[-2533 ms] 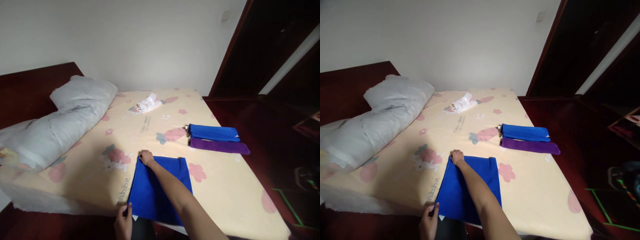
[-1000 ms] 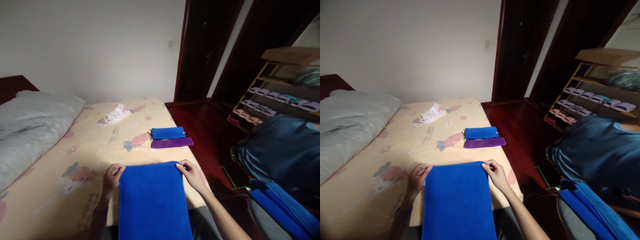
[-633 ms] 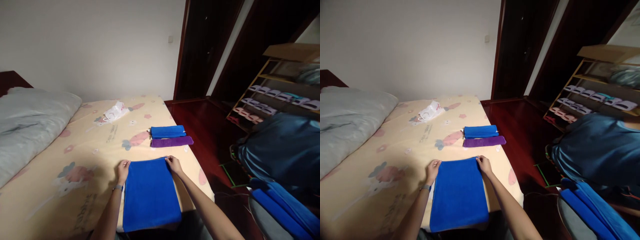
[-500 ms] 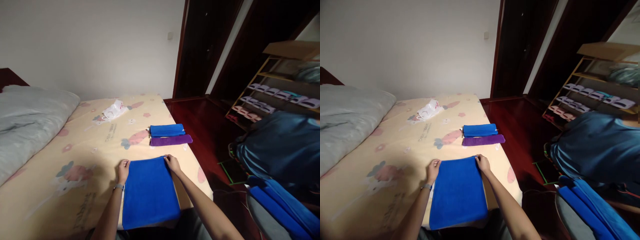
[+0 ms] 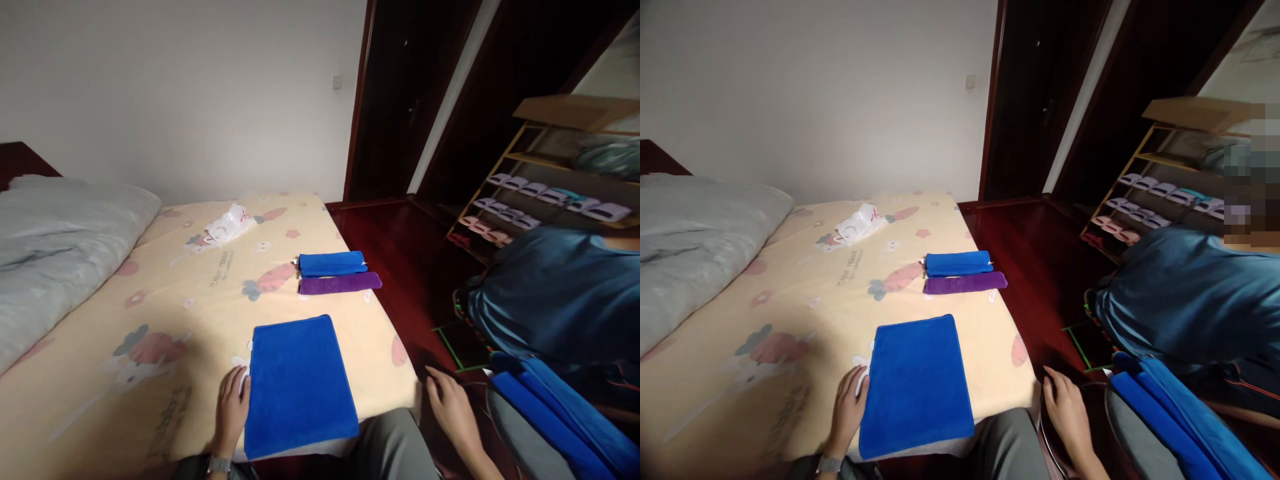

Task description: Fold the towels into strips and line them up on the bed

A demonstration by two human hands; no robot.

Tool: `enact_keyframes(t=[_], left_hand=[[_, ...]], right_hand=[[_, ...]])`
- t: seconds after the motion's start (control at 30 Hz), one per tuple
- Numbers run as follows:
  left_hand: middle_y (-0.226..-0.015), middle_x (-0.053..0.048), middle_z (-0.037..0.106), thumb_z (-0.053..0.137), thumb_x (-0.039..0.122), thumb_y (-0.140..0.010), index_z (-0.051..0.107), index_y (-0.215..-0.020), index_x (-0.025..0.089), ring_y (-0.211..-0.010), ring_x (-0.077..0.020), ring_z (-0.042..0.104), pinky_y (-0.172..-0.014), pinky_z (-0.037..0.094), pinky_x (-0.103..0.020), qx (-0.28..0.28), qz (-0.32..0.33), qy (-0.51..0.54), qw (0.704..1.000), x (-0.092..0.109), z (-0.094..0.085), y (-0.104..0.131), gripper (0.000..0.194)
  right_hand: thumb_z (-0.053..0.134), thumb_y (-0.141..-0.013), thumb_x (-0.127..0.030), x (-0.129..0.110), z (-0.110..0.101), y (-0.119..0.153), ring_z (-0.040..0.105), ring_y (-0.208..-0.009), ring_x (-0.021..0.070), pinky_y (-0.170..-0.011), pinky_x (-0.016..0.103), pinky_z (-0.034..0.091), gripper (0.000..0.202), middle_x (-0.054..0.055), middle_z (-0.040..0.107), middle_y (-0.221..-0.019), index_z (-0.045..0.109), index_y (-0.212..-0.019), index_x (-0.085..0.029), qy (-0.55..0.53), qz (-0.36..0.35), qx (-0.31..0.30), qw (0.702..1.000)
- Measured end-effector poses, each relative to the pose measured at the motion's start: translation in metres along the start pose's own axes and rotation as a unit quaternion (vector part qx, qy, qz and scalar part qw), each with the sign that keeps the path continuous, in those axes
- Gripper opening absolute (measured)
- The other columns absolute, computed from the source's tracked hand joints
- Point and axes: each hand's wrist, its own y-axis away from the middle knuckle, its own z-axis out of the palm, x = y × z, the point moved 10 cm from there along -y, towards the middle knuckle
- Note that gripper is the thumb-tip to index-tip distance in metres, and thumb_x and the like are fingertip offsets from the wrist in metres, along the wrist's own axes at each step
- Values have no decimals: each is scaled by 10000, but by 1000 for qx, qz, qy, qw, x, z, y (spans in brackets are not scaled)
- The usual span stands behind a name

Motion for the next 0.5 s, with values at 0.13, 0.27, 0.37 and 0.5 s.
enact_keyframes(t=[0.13, 0.27, 0.37, 0.5], left_hand=[[-1118, -122, 705, 474, 479, -942, 688, -1085, 212, -1092, -282, 637, -1010, 496, -463, 29, -45, 5, 999, 14, -11, 11, 371], [-1133, -138, 694, 502, 501, -907, 676, -1082, 225, -1103, -305, 641, -1005, 495, -463, 37, -85, 15, 996, 29, -16, 52, 370], [-1082, -142, 700, 535, 542, -856, 656, -1053, 233, -1007, -317, 685, -908, 548, -446, 10, -148, 25, 989, 22, -13, 92, 385], [-965, -110, 710, 537, 605, -800, 587, -986, 246, -808, -295, 725, -676, 578, -373, -42, -277, 32, 960, -8, -6, 128, 407]], right_hand=[[425, -907, -557, -26, 10, 41, 689, -1029, 321, -923, 438, 536, 453, 128, 735, -1105, 709, -1034, -227, -96, 66, -114, 987], [480, -925, -501, -124, 61, 90, 704, -1051, 271, -921, 350, 533, 350, 81, 747, -1124, 690, -1087, -274, -209, 47, -287, 934], [550, -883, -476, -150, 86, 112, 699, -1073, 264, -869, 325, 536, 334, 77, 736, -1150, 622, -1145, -282, -214, 60, -303, 927], [525, -884, -492, -138, 106, 122, 735, -911, 245, -772, 306, 540, 268, 61, 747, -986, 533, -1031, -268, -226, 81, -286, 928]])
